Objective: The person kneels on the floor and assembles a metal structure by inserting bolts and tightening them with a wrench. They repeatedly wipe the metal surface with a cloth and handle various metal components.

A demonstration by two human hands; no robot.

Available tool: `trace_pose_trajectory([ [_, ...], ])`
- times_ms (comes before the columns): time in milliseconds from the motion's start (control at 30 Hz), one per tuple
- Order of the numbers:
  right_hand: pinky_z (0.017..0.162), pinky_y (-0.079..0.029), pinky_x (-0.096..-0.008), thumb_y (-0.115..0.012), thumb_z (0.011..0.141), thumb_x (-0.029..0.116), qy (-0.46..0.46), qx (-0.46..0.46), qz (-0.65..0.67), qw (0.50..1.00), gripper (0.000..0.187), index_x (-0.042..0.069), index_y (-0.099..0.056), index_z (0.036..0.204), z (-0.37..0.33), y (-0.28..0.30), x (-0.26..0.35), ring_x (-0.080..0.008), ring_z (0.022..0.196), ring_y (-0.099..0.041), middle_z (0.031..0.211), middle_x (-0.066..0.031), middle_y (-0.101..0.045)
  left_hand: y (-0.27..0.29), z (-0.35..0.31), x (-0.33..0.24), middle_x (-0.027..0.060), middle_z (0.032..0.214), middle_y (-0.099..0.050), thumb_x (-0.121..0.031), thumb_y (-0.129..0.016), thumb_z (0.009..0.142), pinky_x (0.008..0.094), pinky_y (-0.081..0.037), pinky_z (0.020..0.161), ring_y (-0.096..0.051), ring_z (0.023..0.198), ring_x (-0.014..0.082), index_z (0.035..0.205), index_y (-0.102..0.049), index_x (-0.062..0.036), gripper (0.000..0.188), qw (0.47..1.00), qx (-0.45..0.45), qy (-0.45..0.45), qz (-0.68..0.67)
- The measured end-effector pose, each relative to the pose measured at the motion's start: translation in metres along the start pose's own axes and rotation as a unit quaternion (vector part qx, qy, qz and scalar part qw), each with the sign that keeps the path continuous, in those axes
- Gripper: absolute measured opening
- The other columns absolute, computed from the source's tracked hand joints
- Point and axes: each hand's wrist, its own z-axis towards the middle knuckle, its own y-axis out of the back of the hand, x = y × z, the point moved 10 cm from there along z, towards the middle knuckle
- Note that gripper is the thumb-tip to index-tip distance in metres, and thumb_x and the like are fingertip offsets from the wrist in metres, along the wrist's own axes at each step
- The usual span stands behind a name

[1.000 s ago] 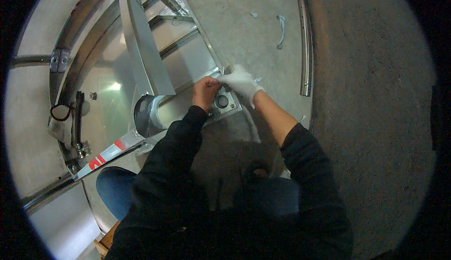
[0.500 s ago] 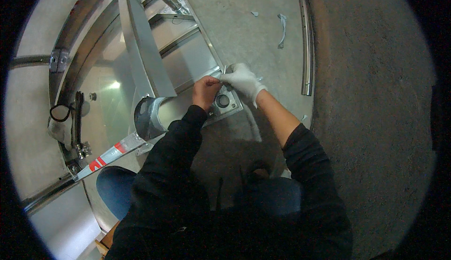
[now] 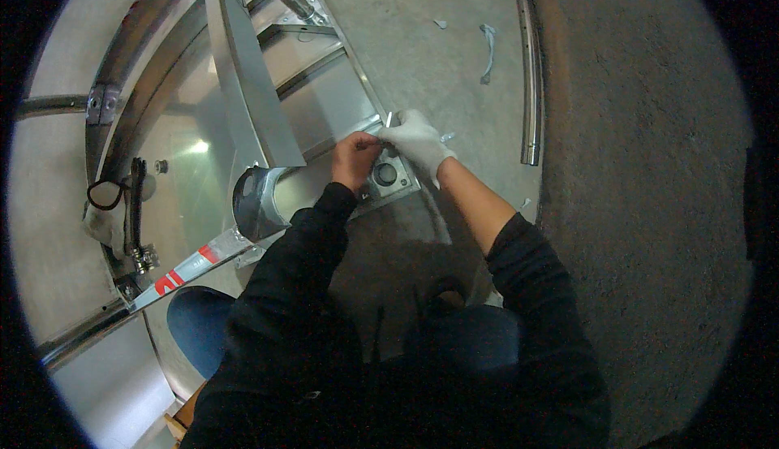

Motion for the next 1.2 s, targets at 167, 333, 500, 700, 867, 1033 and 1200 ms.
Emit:
trace_pose_trajectory([
  [167, 0.063, -0.048, -0.0357, -0.063, 0.068, 0.031, 0.001, 0.028, 0.034, 0.999, 0.036, -0.004, -0.066, 0.077, 0.0, -0.006, -0.003, -0.0272, 0.069, -0.065, 0.072, -0.0199, -0.064, 0.001, -0.002, 0.001, 0.0035, 0.076, -0.063, -0.004, -0.066, 0.078, 0.0243, -0.047, 0.064, -0.057, 0.07, 0.0093, 0.085, -0.063, -0.0009, 0.009, 1.0, -0.004, 0.014, 0.023],
  [333, 0.061, -0.048, -0.0349, -0.063, 0.068, 0.031, 0.007, 0.014, 0.036, 0.999, 0.037, -0.005, -0.065, 0.077, 0.004, -0.004, -0.004, -0.0247, 0.067, -0.064, 0.07, -0.0185, -0.064, -0.002, -0.002, 0.0, 0.0037, 0.076, -0.063, -0.003, -0.065, 0.078, 0.0245, -0.047, 0.064, -0.057, 0.069, 0.0092, 0.085, -0.063, -0.0009, 0.009, 1.0, 0.003, 0.021, 0.006],
  [500, 0.063, -0.049, -0.0364, -0.061, 0.067, 0.029, -0.016, 0.029, 0.034, 0.999, 0.037, -0.005, -0.065, 0.08, -0.002, -0.008, -0.003, -0.0273, 0.067, -0.064, 0.071, -0.0198, -0.064, 0.002, -0.001, 0.001, 0.0039, 0.077, -0.064, -0.004, -0.065, 0.077, 0.0244, -0.047, 0.065, -0.057, 0.07, 0.0096, 0.086, -0.063, -0.0006, 0.01, 1.0, -0.004, -0.002, 0.016],
  [700, 0.069, -0.049, -0.04, -0.058, 0.067, 0.028, 0.041, -0.047, -0.111, 0.992, 0.035, -0.004, -0.065, 0.081, 0.006, 0.003, 0.004, -0.0332, 0.075, -0.065, 0.078, -0.0246, -0.063, -0.001, -0.004, 0.0, 0.0043, 0.078, -0.065, -0.005, -0.066, 0.077, 0.0241, -0.047, 0.065, -0.059, 0.07, 0.0101, 0.087, -0.063, -0.0013, 0.011, 1.0, -0.008, 0.017, 0.009],
  [867, 0.07, -0.048, -0.0404, -0.059, 0.067, 0.032, -0.015, 0.009, -0.075, 0.997, 0.039, -0.004, -0.064, 0.081, 0.001, -0.007, 0.004, -0.0339, 0.08, -0.061, 0.081, -0.0228, -0.061, 0.007, -0.007, 0.001, 0.0043, 0.076, -0.065, -0.006, -0.066, 0.076, 0.0249, -0.047, 0.063, -0.058, 0.068, 0.0098, 0.084, -0.063, -0.0023, 0.009, 1.0, -0.028, 0.008, 0.008],
  [1033, 0.075, -0.048, -0.0424, -0.062, 0.065, 0.037, -0.001, -0.004, -0.102, 0.995, 0.044, -0.001, -0.067, 0.085, 0.008, -0.004, 0.0, -0.0386, 0.086, -0.062, 0.083, -0.025, -0.063, 0.002, -0.006, -0.014, 0.0058, 0.072, -0.064, -0.008, -0.067, 0.076, 0.0273, -0.046, 0.061, -0.058, 0.065, 0.0124, 0.078, -0.063, -0.0028, 0.007, 0.995, -0.051, -0.042, 0.08],
  [1200, 0.076, -0.048, -0.0423, -0.064, 0.064, 0.038, -0.02, 0.034, -0.116, 0.992, 0.045, 0.002, -0.067, 0.092, 0.002, -0.008, 0.013, -0.0384, 0.09, -0.061, 0.092, -0.0248, -0.063, 0.003, -0.008, -0.019, 0.0025, 0.075, -0.062, -0.001, -0.062, 0.078, 0.0258, -0.046, 0.061, -0.056, 0.067, 0.0108, 0.084, -0.061, -0.0025, 0.007, 0.991, -0.04, -0.069, 0.104],
])
